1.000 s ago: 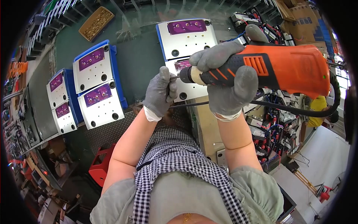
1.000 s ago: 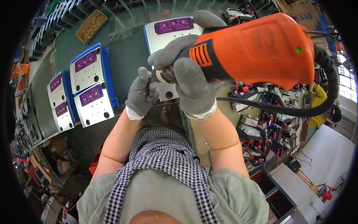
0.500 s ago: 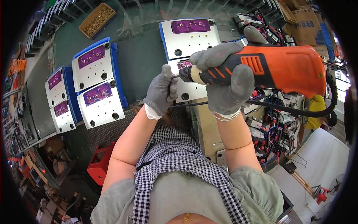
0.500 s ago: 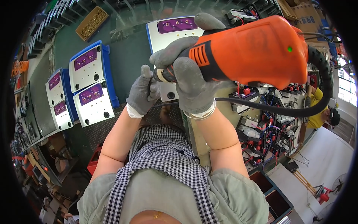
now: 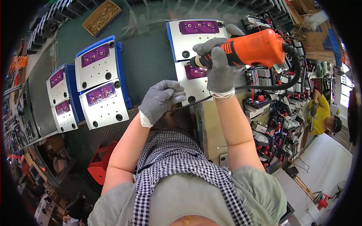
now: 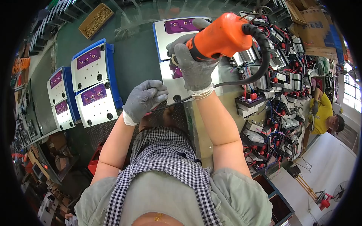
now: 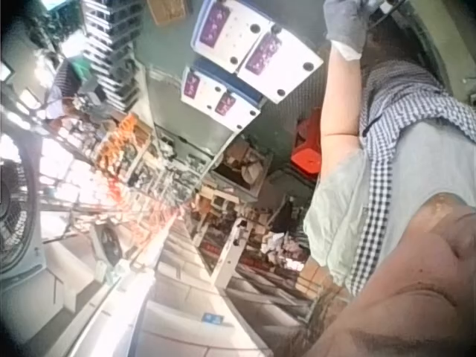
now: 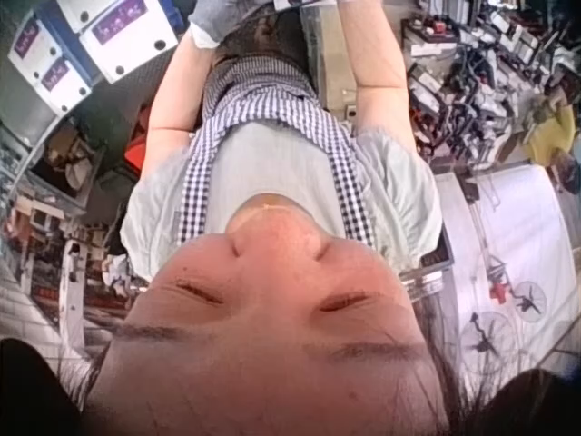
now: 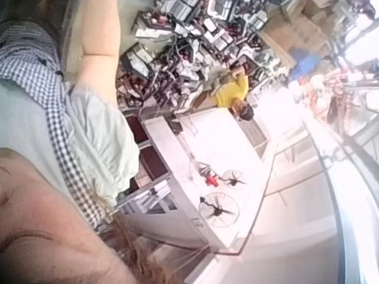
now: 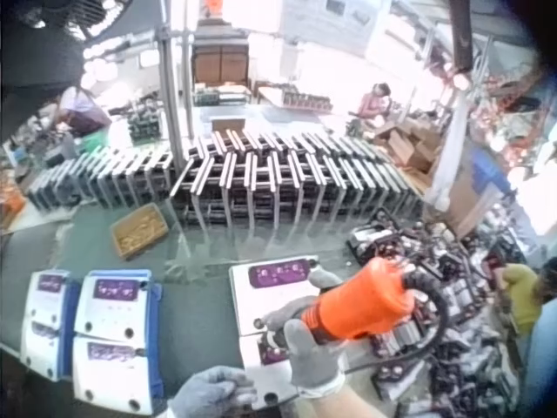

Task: Assembling components into battery packs using an electric screwdriver.

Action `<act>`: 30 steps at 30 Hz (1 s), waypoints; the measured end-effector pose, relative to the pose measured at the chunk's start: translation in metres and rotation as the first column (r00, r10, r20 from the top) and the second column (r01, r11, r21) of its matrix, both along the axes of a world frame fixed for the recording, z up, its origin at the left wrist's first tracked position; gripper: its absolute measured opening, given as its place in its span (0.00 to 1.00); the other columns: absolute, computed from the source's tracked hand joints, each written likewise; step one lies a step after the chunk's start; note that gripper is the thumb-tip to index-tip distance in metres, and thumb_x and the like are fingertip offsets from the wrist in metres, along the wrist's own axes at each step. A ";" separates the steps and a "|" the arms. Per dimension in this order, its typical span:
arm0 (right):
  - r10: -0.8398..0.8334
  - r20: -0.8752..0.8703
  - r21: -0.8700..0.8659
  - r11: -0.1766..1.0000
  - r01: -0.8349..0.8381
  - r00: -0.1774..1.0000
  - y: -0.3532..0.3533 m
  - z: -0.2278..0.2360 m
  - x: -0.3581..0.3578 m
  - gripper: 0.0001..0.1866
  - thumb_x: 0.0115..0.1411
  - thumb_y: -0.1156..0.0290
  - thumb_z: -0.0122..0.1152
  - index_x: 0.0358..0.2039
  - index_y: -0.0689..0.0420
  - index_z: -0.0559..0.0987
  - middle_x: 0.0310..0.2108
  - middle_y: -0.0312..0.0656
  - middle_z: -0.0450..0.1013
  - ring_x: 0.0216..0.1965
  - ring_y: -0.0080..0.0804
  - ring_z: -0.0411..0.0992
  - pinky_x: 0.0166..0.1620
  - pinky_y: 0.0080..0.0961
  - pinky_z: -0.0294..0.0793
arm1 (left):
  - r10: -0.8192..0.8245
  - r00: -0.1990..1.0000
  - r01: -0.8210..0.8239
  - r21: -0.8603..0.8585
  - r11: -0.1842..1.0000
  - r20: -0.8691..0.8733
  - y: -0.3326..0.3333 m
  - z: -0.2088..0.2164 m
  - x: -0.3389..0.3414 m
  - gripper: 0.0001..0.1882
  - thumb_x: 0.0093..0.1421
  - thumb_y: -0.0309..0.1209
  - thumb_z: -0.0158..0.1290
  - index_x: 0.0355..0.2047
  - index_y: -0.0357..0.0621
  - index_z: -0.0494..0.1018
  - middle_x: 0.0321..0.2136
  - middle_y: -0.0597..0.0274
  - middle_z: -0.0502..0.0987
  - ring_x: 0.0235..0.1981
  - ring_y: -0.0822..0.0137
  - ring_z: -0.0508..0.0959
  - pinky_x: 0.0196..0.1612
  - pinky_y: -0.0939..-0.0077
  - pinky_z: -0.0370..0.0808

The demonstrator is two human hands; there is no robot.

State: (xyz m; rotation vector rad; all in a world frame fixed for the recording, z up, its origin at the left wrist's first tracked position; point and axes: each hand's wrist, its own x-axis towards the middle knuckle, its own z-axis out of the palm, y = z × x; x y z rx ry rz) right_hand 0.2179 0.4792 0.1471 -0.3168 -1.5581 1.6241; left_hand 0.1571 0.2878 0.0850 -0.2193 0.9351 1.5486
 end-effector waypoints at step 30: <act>-0.235 -0.044 0.028 0.971 0.237 0.971 -0.023 -0.020 -0.018 0.31 0.60 0.57 0.66 0.54 0.57 0.61 0.24 0.40 0.74 0.25 0.33 0.75 0.37 0.39 0.84 | -0.413 0.034 -0.416 -0.388 0.822 -0.910 0.105 -0.101 -0.103 0.14 0.57 0.34 0.57 0.44 0.48 0.82 0.39 0.53 0.80 0.40 0.52 0.80 0.46 0.60 0.77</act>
